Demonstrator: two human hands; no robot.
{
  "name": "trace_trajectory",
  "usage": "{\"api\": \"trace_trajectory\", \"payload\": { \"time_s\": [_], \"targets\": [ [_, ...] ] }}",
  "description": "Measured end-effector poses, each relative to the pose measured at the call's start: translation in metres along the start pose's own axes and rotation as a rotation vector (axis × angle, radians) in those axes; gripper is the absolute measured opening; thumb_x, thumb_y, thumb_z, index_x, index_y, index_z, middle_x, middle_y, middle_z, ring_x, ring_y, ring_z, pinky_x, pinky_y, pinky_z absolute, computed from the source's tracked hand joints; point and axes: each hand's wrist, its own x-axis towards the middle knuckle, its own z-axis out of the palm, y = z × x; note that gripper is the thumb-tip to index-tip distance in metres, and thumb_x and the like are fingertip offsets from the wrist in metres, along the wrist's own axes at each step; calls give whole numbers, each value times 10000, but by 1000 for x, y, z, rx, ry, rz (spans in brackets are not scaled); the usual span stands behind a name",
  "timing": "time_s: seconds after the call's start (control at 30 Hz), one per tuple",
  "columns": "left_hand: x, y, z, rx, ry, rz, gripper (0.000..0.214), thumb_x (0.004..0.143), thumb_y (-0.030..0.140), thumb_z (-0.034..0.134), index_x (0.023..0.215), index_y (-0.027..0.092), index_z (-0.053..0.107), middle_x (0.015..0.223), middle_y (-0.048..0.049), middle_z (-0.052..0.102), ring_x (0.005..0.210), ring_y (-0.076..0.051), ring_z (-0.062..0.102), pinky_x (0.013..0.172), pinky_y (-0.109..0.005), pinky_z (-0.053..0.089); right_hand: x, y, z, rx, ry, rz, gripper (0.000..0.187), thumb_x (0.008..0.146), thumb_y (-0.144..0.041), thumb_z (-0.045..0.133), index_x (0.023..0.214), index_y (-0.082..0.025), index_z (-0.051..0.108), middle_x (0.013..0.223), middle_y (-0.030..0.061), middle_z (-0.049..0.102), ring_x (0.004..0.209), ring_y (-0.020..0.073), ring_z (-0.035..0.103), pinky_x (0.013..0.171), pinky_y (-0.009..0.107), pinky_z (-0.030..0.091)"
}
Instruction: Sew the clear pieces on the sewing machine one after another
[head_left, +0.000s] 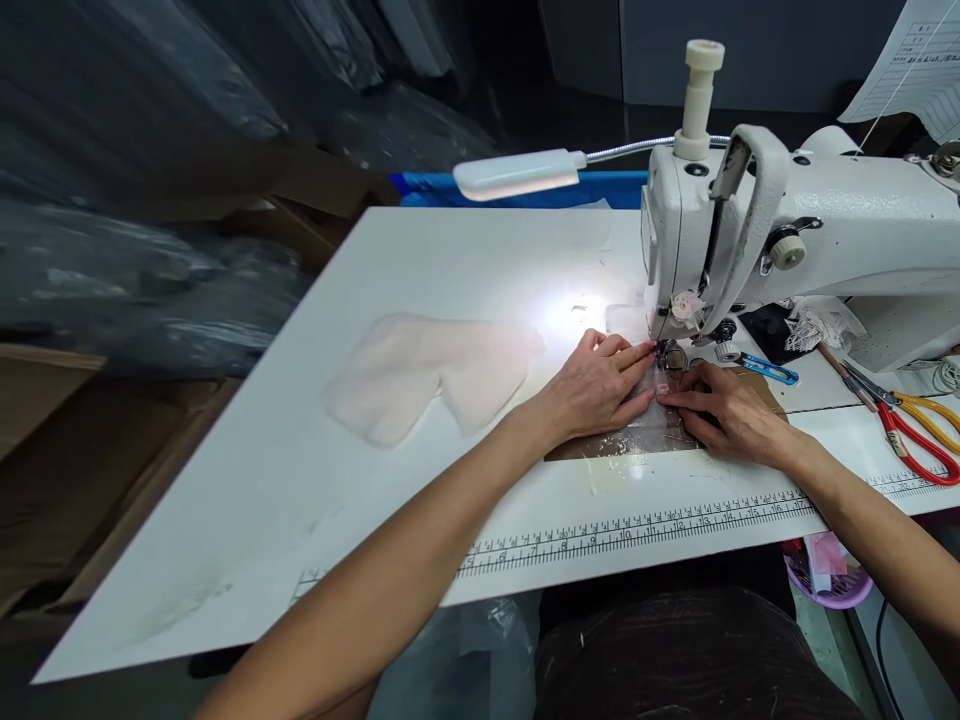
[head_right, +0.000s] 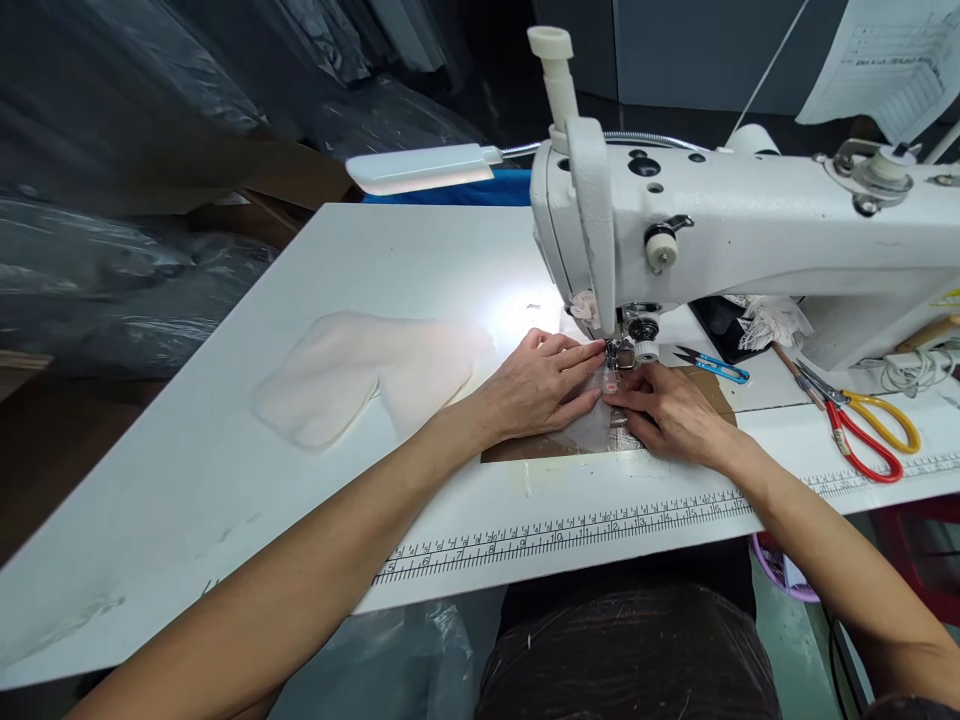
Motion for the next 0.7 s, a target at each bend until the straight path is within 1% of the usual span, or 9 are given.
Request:
{"api": "trace_trajectory", "payload": {
  "time_s": [0.07,0.13,0.23,0.27,0.33,0.4,0.43,0.57,0.7],
  "targets": [
    [0,1,0,4,4,-1,421,1002,353,430,1292,137,646,1381,-164,633,1041,-309,602,854,-465,426,0,0,0,0,21,-18,315,957,-185,520,1179,-217,742,1043,113,619,956,212,621,870,406,585],
    [0,2,1,10,43,8,402,996,347,445,1258,129,657,1351,-171,650,1041,-310,607,858,-470,431,0,1,0,-4,26,-19,313,958,-185,521,1178,-218,741,1043,110,618,949,205,624,865,400,588],
    [0,3,4,30,186,22,378,982,341,475,1185,89,671,1261,-202,680,1014,-315,622,827,-472,458,0,2,-1,-14,14,-16,318,948,-173,524,1168,-234,745,1040,96,622,938,196,629,855,389,591],
    [0,3,5,25,236,41,349,980,321,481,1145,86,679,1209,-197,700,982,-301,632,805,-458,472,0,3,-1,-16,14,-18,320,947,-171,521,1163,-236,747,1036,93,623,933,194,630,851,387,593],
    [0,3,8,-17,297,112,271,984,256,477,1039,109,699,1067,-147,742,882,-243,652,762,-406,498,0,4,-2,-20,22,-27,322,950,-172,509,1153,-233,752,1033,93,622,930,195,632,849,389,594],
    [0,4,9,-78,312,181,240,986,193,475,962,144,708,964,-86,761,800,-187,662,740,-356,516,0,4,-2,-22,30,-38,320,953,-177,506,1151,-228,752,1034,97,619,931,199,631,845,395,596],
    [-1,4,10,-106,310,196,234,982,183,482,954,155,713,952,-70,766,783,-173,667,737,-345,524,0,4,-2,-22,29,-45,320,952,-177,508,1154,-226,750,1035,99,619,935,202,630,842,398,597],
    [-4,3,5,-198,282,190,224,941,253,533,1009,177,732,1029,-74,775,781,-186,689,733,-373,549,-1,2,-3,-36,11,-63,323,956,-181,513,1190,-218,732,1041,109,616,961,215,625,838,411,598],
    [-7,0,0,-269,258,194,265,919,290,539,1041,159,735,1059,-95,772,789,-201,690,741,-386,559,-2,1,-3,-77,-14,-51,323,966,-188,511,1219,-204,711,1062,118,618,980,222,625,850,424,597]
  ]
}}
